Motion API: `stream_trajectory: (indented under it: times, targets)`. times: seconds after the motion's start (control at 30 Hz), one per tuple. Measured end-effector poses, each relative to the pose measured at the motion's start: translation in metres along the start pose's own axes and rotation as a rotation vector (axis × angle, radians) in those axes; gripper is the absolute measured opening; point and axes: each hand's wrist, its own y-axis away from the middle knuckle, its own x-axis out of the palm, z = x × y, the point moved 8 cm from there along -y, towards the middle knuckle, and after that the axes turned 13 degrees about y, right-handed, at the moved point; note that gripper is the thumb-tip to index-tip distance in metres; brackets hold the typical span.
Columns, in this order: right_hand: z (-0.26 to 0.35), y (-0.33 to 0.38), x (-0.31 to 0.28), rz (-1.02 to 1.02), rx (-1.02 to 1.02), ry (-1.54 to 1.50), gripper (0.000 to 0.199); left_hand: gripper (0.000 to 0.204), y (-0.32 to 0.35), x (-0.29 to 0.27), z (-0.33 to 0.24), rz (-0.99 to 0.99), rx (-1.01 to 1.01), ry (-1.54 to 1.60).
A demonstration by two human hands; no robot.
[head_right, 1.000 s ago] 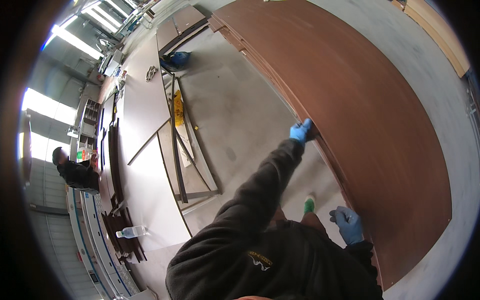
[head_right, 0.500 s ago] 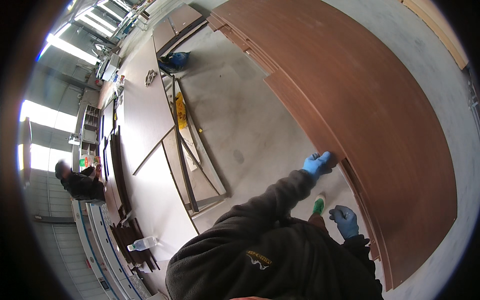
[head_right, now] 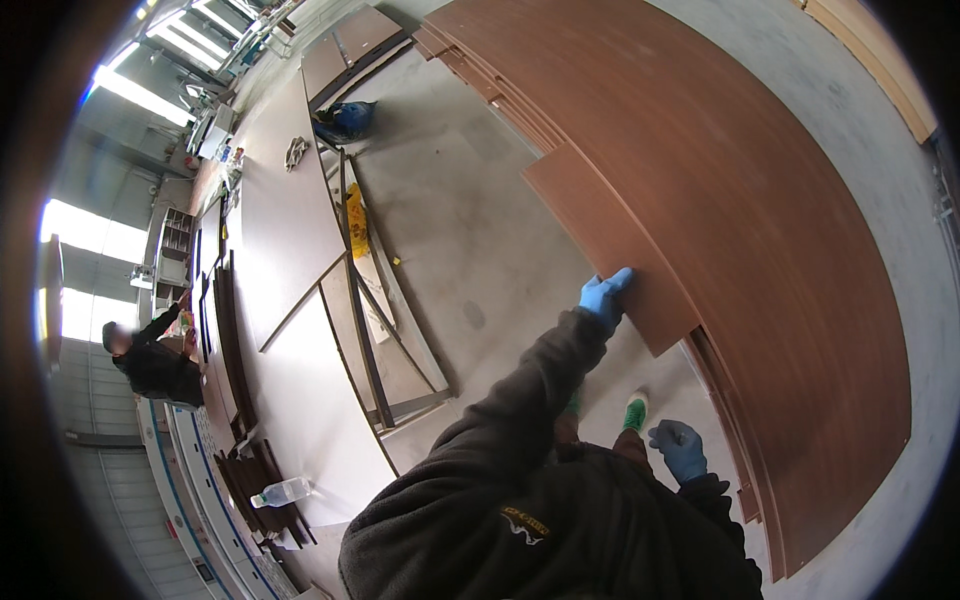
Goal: The person wipes a white board and several brown panels with a cloth, occasionally using a water bottle to moisten the cloth. They handle the panels one at a time, flip them over, and stack them on the floor.
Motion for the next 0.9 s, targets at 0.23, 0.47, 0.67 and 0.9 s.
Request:
stream_trajectory:
  times: [0.23, 0.47, 0.67, 0.9]
  targets:
    - [0.019, -0.025, 0.015, 0.019, -0.081, 0.027, 0.032, 0.042, 0.084, -0.06, -0.05, -0.022, 0.001, -0.142]
    - [0.091, -0.095, 0.075, 0.437, -0.101, -0.989, 0.057, 0.045, 0.177, -0.144, -0.108, -0.102, -0.007, -0.131]
    - [0.067, -0.098, 0.113, 0.272, 0.037, -0.853, 0.04, 0.052, 0.255, -0.193, -0.129, -0.202, 0.024, -0.237]
    - [0.065, -0.081, 0.115, 0.318, -0.351, -0.068, 0.022, 0.036, 0.304, -0.211, -0.114, -0.224, 0.079, -0.082]
